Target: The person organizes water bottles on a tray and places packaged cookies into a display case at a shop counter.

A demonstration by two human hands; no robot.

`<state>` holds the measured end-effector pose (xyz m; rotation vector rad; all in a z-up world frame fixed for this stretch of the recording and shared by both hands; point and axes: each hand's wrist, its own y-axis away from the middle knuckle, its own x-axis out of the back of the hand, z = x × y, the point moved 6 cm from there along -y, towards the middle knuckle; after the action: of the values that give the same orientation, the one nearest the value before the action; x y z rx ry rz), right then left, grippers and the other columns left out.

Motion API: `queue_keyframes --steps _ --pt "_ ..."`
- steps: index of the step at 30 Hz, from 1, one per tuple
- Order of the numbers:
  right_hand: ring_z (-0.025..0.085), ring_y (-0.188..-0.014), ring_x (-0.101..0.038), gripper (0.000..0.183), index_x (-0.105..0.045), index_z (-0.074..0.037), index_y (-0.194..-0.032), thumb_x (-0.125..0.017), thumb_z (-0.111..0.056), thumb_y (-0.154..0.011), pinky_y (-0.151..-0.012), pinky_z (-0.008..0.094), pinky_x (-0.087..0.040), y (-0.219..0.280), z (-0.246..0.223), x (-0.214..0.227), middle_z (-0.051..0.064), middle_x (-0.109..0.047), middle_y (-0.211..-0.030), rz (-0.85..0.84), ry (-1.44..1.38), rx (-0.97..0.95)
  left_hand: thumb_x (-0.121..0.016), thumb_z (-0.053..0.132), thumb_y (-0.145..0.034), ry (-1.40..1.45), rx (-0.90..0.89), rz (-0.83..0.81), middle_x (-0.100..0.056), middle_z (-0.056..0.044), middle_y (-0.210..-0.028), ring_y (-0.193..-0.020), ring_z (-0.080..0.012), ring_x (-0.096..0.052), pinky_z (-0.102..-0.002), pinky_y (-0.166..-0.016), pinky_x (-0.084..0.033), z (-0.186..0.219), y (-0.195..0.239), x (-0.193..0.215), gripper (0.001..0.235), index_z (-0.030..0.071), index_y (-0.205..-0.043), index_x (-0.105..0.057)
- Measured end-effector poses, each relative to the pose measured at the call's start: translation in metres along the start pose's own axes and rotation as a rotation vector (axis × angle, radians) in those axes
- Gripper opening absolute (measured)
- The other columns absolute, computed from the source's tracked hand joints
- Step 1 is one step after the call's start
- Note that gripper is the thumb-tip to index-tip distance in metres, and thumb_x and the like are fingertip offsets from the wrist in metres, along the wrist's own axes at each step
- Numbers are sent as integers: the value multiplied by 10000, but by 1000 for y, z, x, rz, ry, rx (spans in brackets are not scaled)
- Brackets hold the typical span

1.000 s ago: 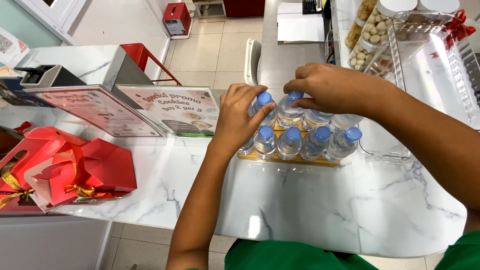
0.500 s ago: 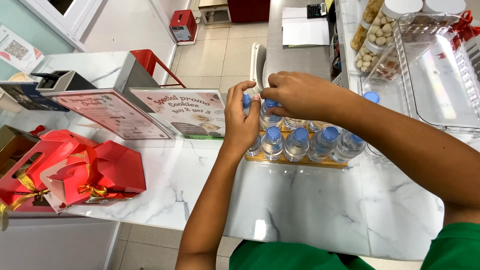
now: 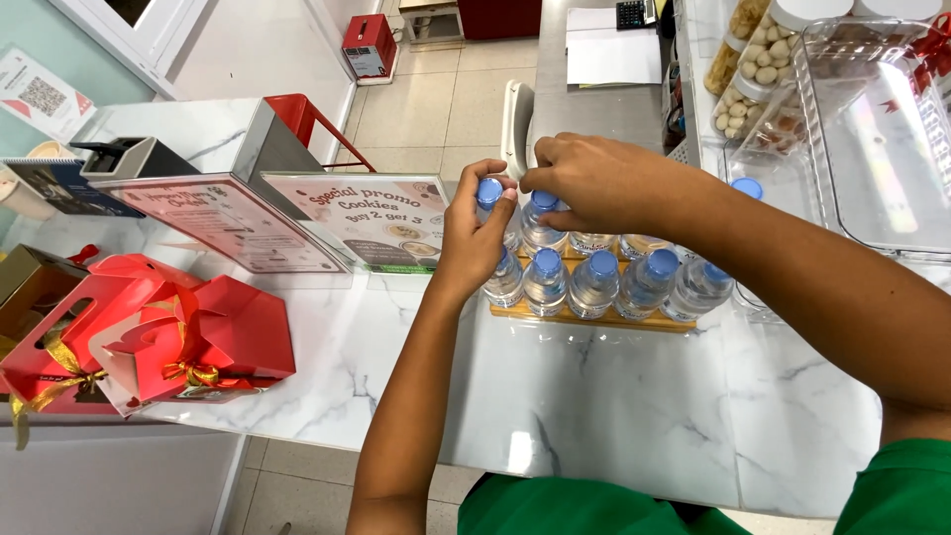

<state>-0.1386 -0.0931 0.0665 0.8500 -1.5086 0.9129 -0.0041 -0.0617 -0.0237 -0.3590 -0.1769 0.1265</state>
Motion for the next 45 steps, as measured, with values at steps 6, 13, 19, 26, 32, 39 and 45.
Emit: queue_keyframes --steps 6,13,19,26,32,39,45 --pt "308 -993 -676 480 -715 -73 -1164 -810 -392 -818 -839 437 -564 2 -1 -2 162 -692 -1021 -96 28 -75 -552 278 -1075 -50 -51 53 -601 -190 -1400 -1340 -253 -568 -376 -1099 -470 8 5 2 471 24 -1462 -459" --pt "335 -1056 -667 556 -687 -89 -1223 -770 -479 -836 -886 470 -546 3 -3 -3 178 -701 -1077 -39 10 -56 -393 410 -1138 24 -162 57 -525 -230 -1525 -1495 -316 -470 -428 -1268 -342 16 9 6 554 2 -1511 -422" --pt "337 -1103 -639 588 -638 -126 -1307 -744 -486 -853 -888 485 -525 -2 -15 0 166 -683 -1143 85 69 33 -318 491 -1134 -9 -203 0 -475 -228 -1582 -1533 -324 -421 -428 -1279 -313 46 23 10 661 -11 -1555 -403" --pt "333 -1133 -628 552 -645 -123 -1297 -737 -449 -862 -900 487 -516 -11 -31 4 137 -671 -1214 158 77 76 -409 379 -1143 65 -313 136 -641 -199 -1384 -1354 -269 -587 -392 -1214 -417 51 71 45 513 -43 -1413 -517" --pt "344 -1113 -650 553 -636 -113 -1310 -741 -414 -858 -917 486 -525 -31 -36 -4 146 -673 -1241 69 43 48 -471 253 -1112 -8 -232 350 -753 -128 -1051 -1020 -211 -715 -339 -971 -548 -9 112 70 338 -25 -1131 -661" --pt "349 -938 -723 502 -647 -99 -1294 -722 -366 -875 -811 461 -577 -44 -45 -8 147 -710 -1210 -43 -2 -98 -476 244 -1069 -6 65 133 -697 -204 -1261 -1135 -290 -689 -381 -996 -530 -85 131 46 385 -28 -1307 -611" --pt "312 -874 -747 455 -667 -110 -1278 -704 -347 -891 -806 443 -597 -49 -35 -20 129 -735 -1153 -69 -4 -204 -317 290 -1122 80 13 -92 -301 -281 -1656 -1565 -384 -283 -440 -1275 -215 -107 123 24 608 -64 -1604 -208"
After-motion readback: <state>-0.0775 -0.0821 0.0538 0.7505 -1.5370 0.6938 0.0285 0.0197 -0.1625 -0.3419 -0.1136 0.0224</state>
